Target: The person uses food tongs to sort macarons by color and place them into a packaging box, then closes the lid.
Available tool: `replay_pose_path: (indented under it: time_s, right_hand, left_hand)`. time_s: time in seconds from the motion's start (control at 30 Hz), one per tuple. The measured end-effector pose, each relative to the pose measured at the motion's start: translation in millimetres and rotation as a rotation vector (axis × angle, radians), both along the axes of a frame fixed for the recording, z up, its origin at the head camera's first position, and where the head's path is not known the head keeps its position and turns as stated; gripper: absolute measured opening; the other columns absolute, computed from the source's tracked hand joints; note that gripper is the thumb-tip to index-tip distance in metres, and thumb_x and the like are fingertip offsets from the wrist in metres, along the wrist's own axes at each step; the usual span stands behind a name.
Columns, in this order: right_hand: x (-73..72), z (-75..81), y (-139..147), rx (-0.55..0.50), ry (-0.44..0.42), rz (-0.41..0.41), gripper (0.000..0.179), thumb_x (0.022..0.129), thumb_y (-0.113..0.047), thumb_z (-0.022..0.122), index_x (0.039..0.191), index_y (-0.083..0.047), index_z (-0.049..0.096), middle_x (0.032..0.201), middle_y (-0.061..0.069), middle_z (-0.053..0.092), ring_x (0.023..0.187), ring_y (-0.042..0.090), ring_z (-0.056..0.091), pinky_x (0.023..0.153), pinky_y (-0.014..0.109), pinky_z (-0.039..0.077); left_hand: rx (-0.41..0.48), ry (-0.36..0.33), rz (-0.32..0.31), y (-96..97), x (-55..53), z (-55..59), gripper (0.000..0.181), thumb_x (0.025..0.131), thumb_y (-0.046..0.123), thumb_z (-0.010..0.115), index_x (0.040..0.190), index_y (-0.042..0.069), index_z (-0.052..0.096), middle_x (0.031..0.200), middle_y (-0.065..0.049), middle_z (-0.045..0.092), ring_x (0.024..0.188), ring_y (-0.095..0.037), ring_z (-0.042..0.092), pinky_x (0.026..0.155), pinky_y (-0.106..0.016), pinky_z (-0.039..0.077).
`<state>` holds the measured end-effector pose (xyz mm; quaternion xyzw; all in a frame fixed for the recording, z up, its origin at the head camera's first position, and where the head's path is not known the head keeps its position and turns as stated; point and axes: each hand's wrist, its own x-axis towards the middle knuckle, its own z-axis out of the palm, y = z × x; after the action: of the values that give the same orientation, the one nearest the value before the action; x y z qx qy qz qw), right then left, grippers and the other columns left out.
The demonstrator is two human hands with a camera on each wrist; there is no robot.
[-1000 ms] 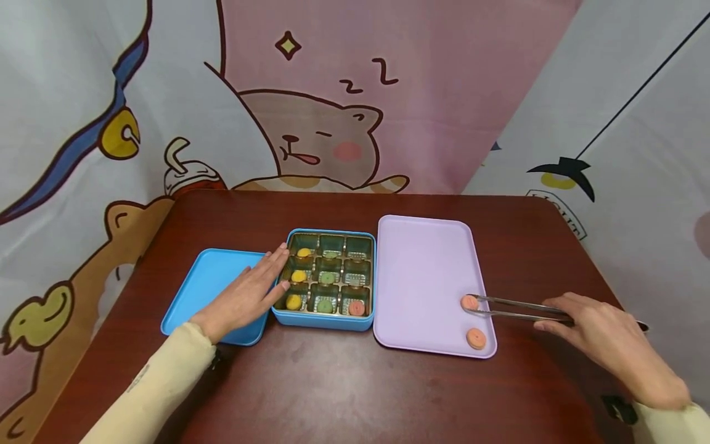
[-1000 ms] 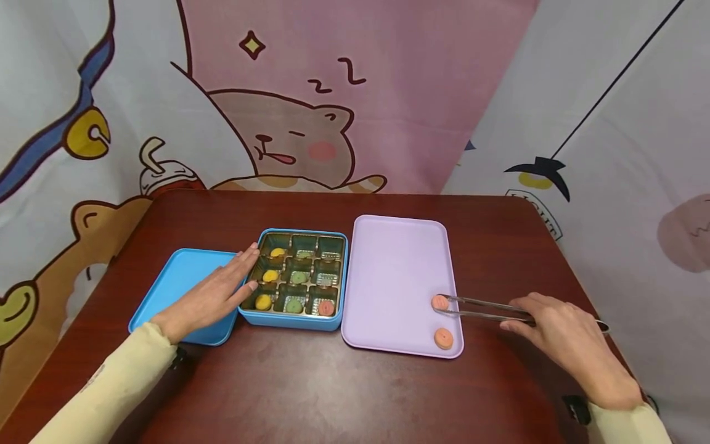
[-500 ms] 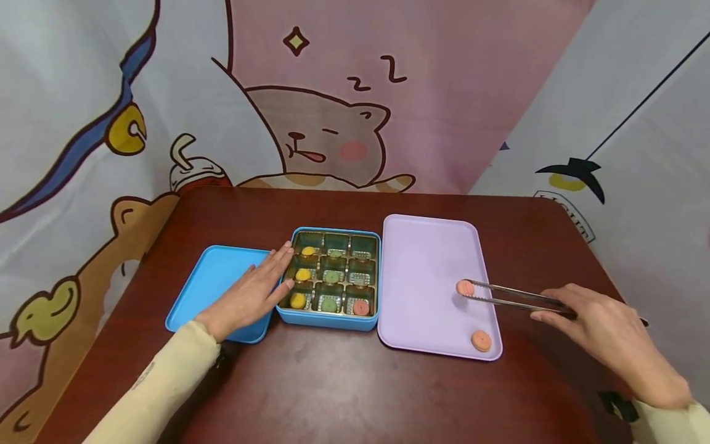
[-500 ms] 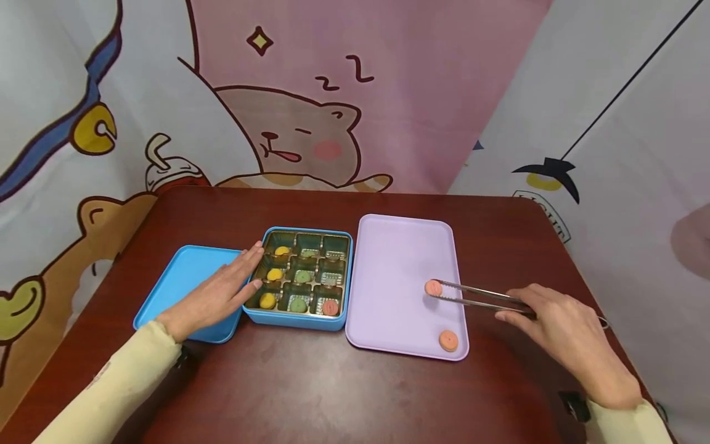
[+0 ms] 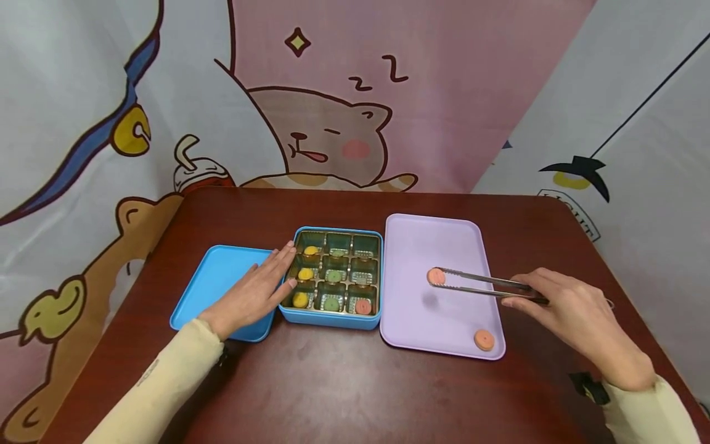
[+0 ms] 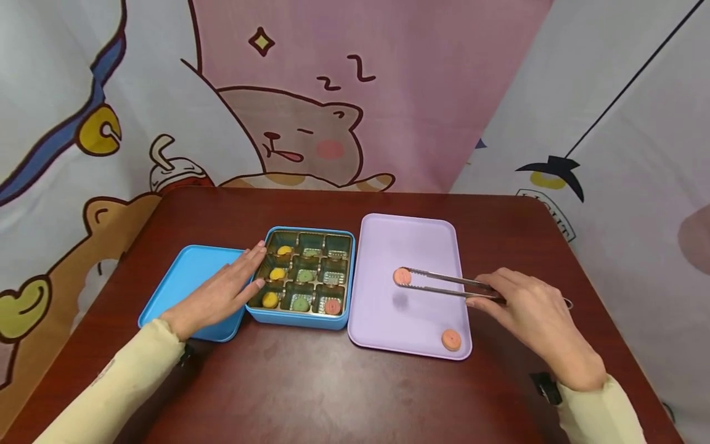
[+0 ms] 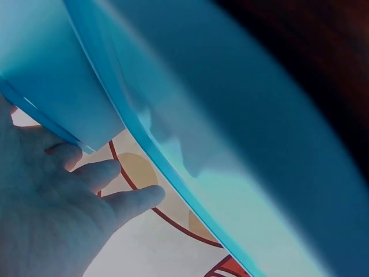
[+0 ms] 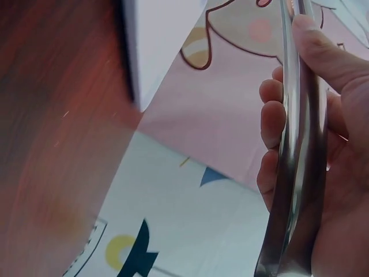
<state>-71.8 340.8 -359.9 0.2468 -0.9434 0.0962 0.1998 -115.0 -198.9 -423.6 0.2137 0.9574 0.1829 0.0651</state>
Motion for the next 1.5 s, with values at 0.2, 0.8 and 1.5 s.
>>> replay_pose_path:
  time_s: [0.2,0.8,1.5]
  right_hand:
    - [-8.8,5.5,-19.3,-0.007,0.006,0.061,0.038,0.066,-0.029,0.096,0.098,-0.021,0.076,0.084,-0.017,0.062,0.063,-0.002,0.049,0.049,0.021,0.041]
    - [-27.9,16.3,-70.6,0.017,0.033,0.117,0.079,0.093,-0.079,0.035,0.098,-0.012,0.078,0.082,-0.004,0.068,0.061,0.007,0.054,0.048,0.03,0.045]
    - [-39.5,10.4,-98.5,0.049,-0.022,0.142,0.076,0.094,-0.074,0.038,0.101,-0.01,0.078,0.08,-0.003,0.068,0.059,0.01,0.053,0.049,0.03,0.046]
  left_hand:
    - [-0.012,-0.003,0.003,1.3,0.0,0.8,0.074,0.111,0.049,0.042,0.168,0.012,0.013,0.174,-0.003,0.006,0.158,-0.036,0.014,0.116,-0.071,0.022]
    - [-0.004,0.001,0.001,2.7,-0.6,1.5,0.074,0.111,0.05,0.041,0.168,0.012,0.013,0.174,-0.002,0.005,0.158,-0.036,0.014,0.117,-0.071,0.022]
    - [0.001,0.0,0.002,1.5,0.5,0.9,0.074,0.111,0.048,0.042,0.168,0.014,0.011,0.174,-0.003,0.006,0.158,-0.037,0.014,0.117,-0.071,0.021]
